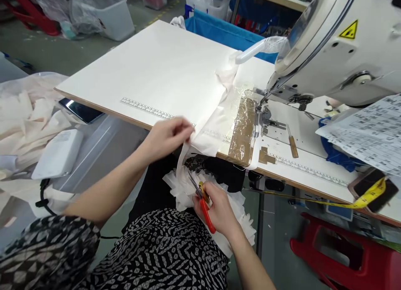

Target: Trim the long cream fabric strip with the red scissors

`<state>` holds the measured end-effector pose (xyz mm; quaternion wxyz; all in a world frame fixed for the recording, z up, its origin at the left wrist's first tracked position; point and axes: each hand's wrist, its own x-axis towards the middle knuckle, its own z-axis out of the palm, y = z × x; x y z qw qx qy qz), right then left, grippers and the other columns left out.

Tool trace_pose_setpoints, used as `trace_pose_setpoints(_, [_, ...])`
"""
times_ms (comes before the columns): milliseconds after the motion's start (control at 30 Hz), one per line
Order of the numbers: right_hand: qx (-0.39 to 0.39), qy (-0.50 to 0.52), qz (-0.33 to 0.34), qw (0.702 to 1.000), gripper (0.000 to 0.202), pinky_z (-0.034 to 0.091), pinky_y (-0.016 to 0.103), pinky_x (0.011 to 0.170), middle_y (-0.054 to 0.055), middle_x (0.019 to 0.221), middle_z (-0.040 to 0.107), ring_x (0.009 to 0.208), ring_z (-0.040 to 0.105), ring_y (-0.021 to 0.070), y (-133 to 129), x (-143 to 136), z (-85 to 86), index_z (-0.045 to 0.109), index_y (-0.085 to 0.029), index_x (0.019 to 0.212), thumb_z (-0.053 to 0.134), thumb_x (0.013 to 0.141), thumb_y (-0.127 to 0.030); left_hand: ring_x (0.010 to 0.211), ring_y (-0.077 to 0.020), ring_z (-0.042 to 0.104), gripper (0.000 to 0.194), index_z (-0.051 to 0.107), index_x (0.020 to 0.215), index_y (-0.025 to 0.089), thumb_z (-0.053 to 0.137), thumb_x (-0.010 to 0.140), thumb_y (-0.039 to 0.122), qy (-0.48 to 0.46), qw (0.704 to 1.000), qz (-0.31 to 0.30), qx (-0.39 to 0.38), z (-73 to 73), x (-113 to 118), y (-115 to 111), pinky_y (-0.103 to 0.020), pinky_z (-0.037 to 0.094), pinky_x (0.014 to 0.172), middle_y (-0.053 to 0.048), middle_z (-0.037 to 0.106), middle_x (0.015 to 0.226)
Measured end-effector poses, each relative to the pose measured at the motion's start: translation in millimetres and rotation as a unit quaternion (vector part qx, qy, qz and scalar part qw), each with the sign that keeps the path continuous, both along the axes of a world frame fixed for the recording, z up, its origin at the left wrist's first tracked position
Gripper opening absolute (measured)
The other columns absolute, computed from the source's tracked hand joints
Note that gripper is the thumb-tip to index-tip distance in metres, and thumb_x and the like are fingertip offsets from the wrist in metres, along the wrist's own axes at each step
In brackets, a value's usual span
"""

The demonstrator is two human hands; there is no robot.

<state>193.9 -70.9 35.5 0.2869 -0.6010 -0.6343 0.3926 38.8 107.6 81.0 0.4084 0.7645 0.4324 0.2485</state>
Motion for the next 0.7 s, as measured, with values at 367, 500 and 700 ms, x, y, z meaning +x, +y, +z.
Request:
trace_pose_setpoints(367, [0.054, -0.033, -0.085, 0.994, 0.010, 0.040, 0.027, 0.059, 0.002, 0.076, 0.054, 0.064, 0.051, 0.0151, -40, 28, 21.6, 0.050, -0.022, 0.081, 0.055, 0.089, -0.024, 0.103, -0.0347, 0.054, 0.016, 0.059, 0.094, 0.006, 0.062, 0.081, 0.015, 0.144, 0.973, 0.084, 0.161, -23.5, 87, 81, -0.048, 0.043, 0.088, -0.019, 0.059, 0.102])
trace_pose_setpoints(500, [0.015, -0.013, -0.126, 0.992, 0.012, 0.046, 0.029, 0.065, 0.006, 0.088, 0.064, 0.076, 0.060, 0.0195, -43, 36, 28.5, 0.054, -0.022, 0.083, 0.057, 0.089, -0.031, 0.090, -0.0244, 0.057, 0.024, 0.055, 0.105, 0.013, 0.053, 0.082, 0.007, 0.026, 0.986, 0.100, 0.129, -28.5, 70, 90, -0.037, 0.044, 0.080, -0.011, 0.061, 0.091])
trace_pose_setpoints(700, [0.031, 0.170, -0.259, 0.950, 0.023, 0.052, 0.039, 0.068, 0.009, 0.084, 0.064, 0.080, 0.063, 0.0260, -49, 62, 37.2, 0.057, -0.022, 0.078, 0.062, 0.085, -0.043, 0.094, -0.0219, 0.062, 0.038, 0.044, 0.128, 0.015, 0.052, 0.091, 0.021, -0.048, 0.984, 0.007, 0.172, 0.8, 44, 57, -0.033, 0.043, 0.081, -0.008, 0.065, 0.096])
